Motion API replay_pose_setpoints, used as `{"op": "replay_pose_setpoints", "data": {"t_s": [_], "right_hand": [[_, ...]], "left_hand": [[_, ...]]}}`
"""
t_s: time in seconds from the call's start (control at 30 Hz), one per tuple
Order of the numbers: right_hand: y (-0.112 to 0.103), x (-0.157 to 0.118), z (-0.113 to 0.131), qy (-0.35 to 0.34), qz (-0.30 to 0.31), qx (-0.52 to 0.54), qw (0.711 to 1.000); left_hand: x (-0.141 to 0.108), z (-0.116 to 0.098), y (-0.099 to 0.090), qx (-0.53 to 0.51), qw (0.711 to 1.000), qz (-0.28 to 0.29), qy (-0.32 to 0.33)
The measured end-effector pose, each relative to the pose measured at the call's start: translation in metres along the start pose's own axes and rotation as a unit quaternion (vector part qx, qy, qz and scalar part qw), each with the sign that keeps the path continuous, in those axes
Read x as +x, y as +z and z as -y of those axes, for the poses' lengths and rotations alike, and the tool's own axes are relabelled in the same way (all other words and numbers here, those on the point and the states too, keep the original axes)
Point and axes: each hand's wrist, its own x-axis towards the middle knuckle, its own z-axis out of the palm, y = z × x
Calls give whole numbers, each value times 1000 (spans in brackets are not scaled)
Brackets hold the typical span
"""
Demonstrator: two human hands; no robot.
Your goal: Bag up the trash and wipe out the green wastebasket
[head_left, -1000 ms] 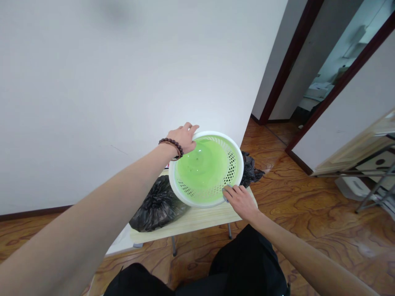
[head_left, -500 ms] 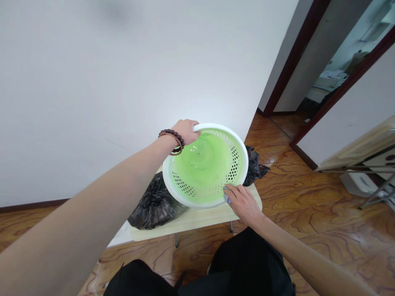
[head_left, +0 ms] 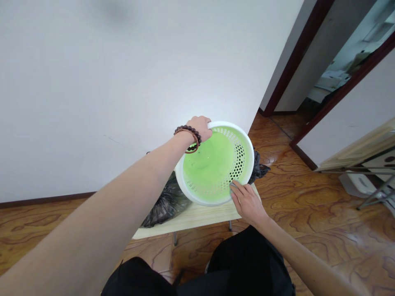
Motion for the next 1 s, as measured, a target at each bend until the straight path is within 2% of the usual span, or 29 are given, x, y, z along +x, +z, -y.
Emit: {"op": "replay_pose_setpoints", "data": {"t_s": [0.13, 0.3, 0.37, 0.47, 0.6, 0.67, 0.83, 0.9, 1.0], "right_hand": [[8, -3, 9, 10, -18, 44, 999], [15, -5, 61, 47, -26, 138, 989], [15, -4, 71, 42, -16, 157, 987], [10, -3, 59, 32, 0, 127, 991], [5, 0, 31, 80, -16, 59, 995], [8, 3, 36, 99, -21, 78, 992], [17, 10, 79, 77, -7, 196, 977], [15, 9, 77, 56, 4, 200, 978], [8, 4, 49, 66, -2, 129, 989]], "left_hand": [[1, -1, 1, -13, 1000, 2, -13], [-1, -3, 0, -18, 1000, 8, -20], [-2, -2, -2, -9, 1000, 7, -19], [-5, 1, -4, -1, 1000, 3, -12], [-6, 4, -3, -1, 1000, -2, -12], [-6, 3, -2, -2, 1000, -5, -15], [-6, 2, 0, 16, 1000, -11, -15], [-6, 3, 0, 24, 1000, -10, -15], [-7, 3, 1, 33, 999, -16, -3]]}}
